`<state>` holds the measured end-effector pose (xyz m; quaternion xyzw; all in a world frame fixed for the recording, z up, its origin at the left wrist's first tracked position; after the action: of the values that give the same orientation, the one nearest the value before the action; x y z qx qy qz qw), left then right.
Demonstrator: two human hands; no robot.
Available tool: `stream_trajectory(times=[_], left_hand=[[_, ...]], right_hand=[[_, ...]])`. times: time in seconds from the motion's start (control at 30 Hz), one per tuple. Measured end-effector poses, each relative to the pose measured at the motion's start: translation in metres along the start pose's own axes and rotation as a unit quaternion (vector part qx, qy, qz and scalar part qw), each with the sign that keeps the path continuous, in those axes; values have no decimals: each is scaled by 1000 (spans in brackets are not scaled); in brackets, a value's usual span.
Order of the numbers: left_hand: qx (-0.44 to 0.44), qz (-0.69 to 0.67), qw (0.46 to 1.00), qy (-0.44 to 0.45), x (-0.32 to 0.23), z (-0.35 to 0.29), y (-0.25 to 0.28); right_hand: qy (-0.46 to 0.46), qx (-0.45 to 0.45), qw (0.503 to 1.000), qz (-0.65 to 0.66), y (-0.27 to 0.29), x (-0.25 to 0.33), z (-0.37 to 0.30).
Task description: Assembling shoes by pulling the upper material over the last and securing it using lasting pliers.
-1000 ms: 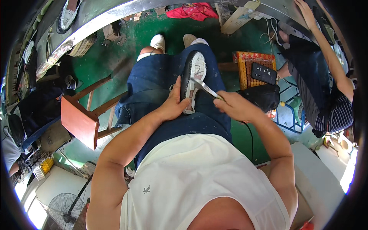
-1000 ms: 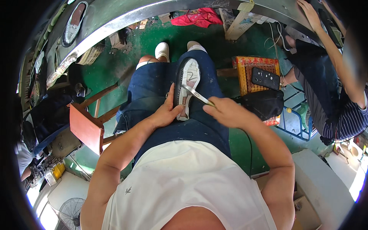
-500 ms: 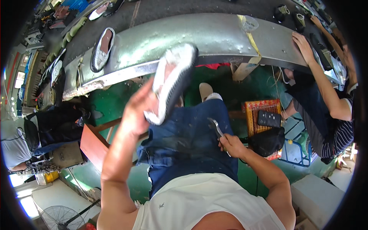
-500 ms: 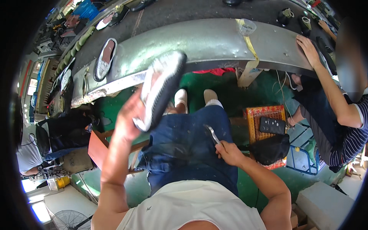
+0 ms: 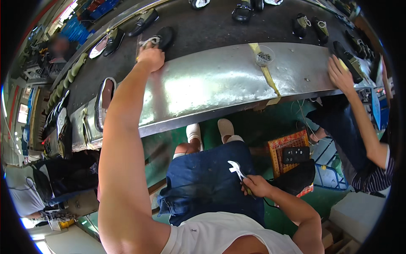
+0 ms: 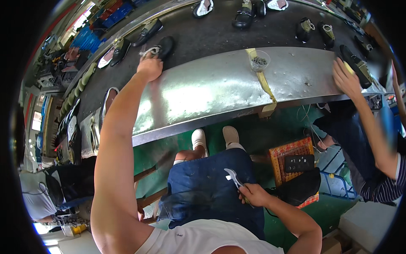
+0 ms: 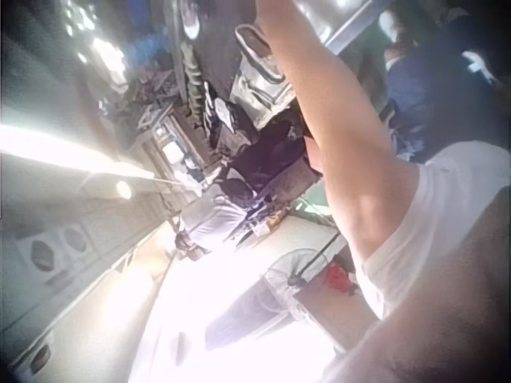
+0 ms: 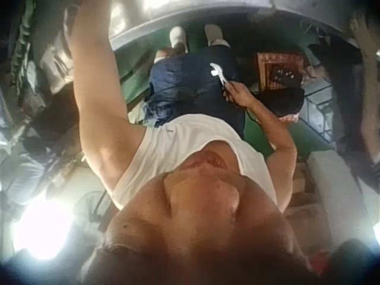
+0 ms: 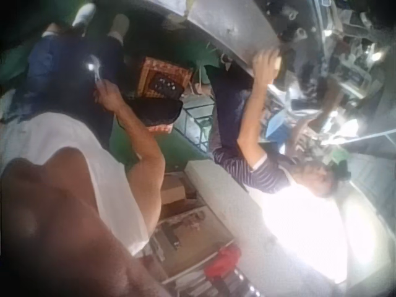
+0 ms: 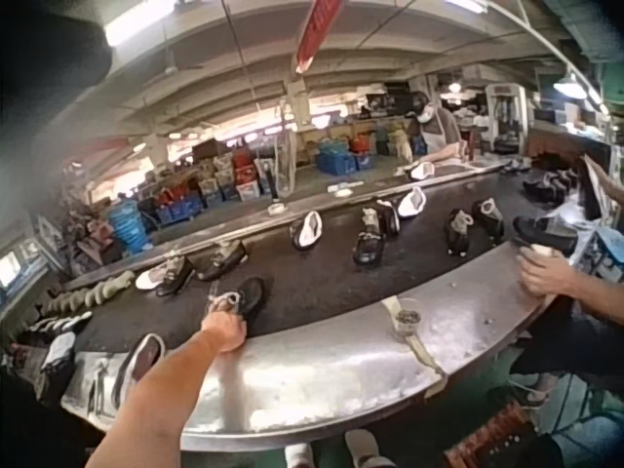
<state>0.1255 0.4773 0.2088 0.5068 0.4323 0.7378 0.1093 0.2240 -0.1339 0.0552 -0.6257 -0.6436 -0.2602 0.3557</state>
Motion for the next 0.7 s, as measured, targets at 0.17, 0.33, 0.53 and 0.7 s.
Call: stream_trajectory(times=[0.17,0.33,0.53,0.7], left_hand=[[-136,-165,975,60,56,-44,2],[272,-237,876,319,179,-169,-67],[105,-721,608,314,156,-222,-19],[13,-897,353,267,57,-313,48]], right_hand=[[-7,-16,999,35,4,-1,4],[4,1,1000,19,3,7,2],[13,-38,999,28,-10,-6,-4],[16,-50,998,21,-15,-17,-6]])
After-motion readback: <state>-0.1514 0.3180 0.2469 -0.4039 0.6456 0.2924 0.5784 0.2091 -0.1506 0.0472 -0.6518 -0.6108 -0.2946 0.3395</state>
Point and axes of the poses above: each hand's wrist, its own z-axis towards the middle knuckle, its own y-axis out of the back of the hand, x = y × z, the point moved 1 cm from there along z, towards the middle knuckle, and after that the axes turned 5 degrees about z, right-handed, at the moved point
